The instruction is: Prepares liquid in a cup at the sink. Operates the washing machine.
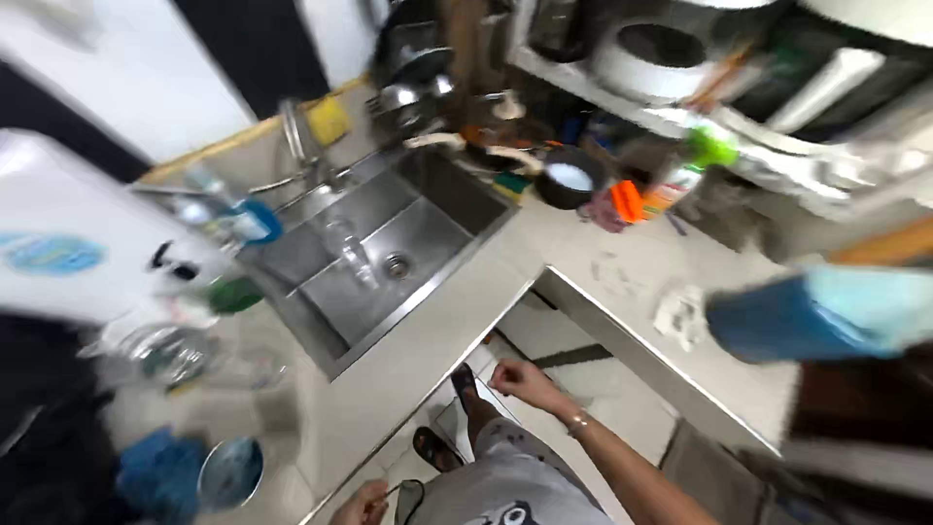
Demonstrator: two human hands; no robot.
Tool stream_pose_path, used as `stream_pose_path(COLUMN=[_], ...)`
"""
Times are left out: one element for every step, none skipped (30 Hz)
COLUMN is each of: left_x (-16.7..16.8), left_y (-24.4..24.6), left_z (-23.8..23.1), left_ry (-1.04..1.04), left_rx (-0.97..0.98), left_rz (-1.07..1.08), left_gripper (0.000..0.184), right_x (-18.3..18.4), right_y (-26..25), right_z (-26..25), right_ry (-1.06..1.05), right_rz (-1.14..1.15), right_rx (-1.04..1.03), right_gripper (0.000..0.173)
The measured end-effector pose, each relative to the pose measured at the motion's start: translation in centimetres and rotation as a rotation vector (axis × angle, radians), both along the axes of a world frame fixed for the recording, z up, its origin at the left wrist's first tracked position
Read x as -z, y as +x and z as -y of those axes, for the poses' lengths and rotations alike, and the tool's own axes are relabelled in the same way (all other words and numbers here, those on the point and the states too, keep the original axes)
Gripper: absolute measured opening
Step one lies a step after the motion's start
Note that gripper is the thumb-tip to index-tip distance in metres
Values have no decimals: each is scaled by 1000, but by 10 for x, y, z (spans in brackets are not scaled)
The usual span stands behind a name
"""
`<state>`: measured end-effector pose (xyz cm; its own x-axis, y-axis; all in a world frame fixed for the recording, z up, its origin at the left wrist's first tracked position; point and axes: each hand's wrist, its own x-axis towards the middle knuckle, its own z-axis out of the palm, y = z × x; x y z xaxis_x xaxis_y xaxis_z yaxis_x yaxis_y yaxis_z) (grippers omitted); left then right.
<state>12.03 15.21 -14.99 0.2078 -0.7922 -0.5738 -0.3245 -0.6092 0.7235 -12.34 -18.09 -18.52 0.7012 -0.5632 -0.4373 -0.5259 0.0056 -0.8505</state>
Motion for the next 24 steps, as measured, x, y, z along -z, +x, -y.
stream_pose_path(left_x=[-25, -48, -66, -77, -84, -88, -89, -88, -84, -78, -71, -63, -54, -44, -35, -27, -22, -18, -16, -14, -13, -14, -17, -21], left_y=[-2, -5, -6, -3, 2, 9, 18, 29, 41, 54, 68, 82, 97, 112, 126, 137, 146, 153, 158, 161, 162, 162, 159, 153], left_z=[3, 11, 22, 36, 51, 64, 77, 90, 102, 113, 123, 131, 138, 145, 151, 155, 159, 162, 164, 164, 164, 166, 170, 176], left_ry=[-120, -269, -407, -525, -625, -695, -730, -754, -765, -760, -749, -736, -711, -677, -641, -605, -563, -525, -486, -447, -416, -406, -410, -438], left_rx=[-167, -340, -513, -676, -817, -948, -1071, -1177, -1262, -1327, -1379, -1422, -1459, -1495, -1529, -1559, -1590, -1613, -1629, -1637, -1641, -1642, -1637, -1628], left_rz=[48, 120, 215, 316, 415, 494, 556, 596, 621, 636, 653, 670, 678, 684, 694, 704, 704, 713, 726, 752, 786, 800, 799, 795], left_gripper=[36, 37, 41, 48, 58, 69, 80, 90, 99, 108, 117, 124, 129, 132, 132, 129, 124, 117, 110, 105, 100, 99, 99, 98], right_x=[-20, -34, -44, -51, -55, -56, -53, -47, -41, -32, -22, -11, 3, 17, 32, 46, 58, 69, 79, 90, 98, 106, 112, 117], right_y=[21, 42, 63, 86, 110, 135, 160, 187, 213, 237, 262, 284, 304, 323, 341, 357, 369, 381, 392, 403, 413, 421, 427, 432], right_z=[14, 27, 41, 56, 72, 88, 103, 118, 131, 143, 153, 162, 170, 178, 184, 189, 191, 192, 192, 192, 192, 193, 194, 195], right_ry=[-35, -81, -129, -182, -234, -279, -309, -317, -300, -284, -275, -261, -247, -227, -219, -226, -236, -260, -279, -293, -302, -308, -304, -287], right_rz=[66, 128, 186, 239, 276, 294, 297, 295, 272, 242, 220, 202, 181, 156, 128, 109, 115, 133, 163, 207, 249, 279, 288, 293], right_rx=[-46, -89, -131, -166, -189, -204, -211, -215, -215, -217, -219, -228, -234, -240, -255, -272, -285, -292, -292, -288, -275, -256, -237, -217], right_gripper=[29, 28, 28, 29, 31, 34, 38, 44, 55, 67, 79, 90, 100, 109, 115, 120, 124, 127, 128, 128, 128, 128, 129, 129])
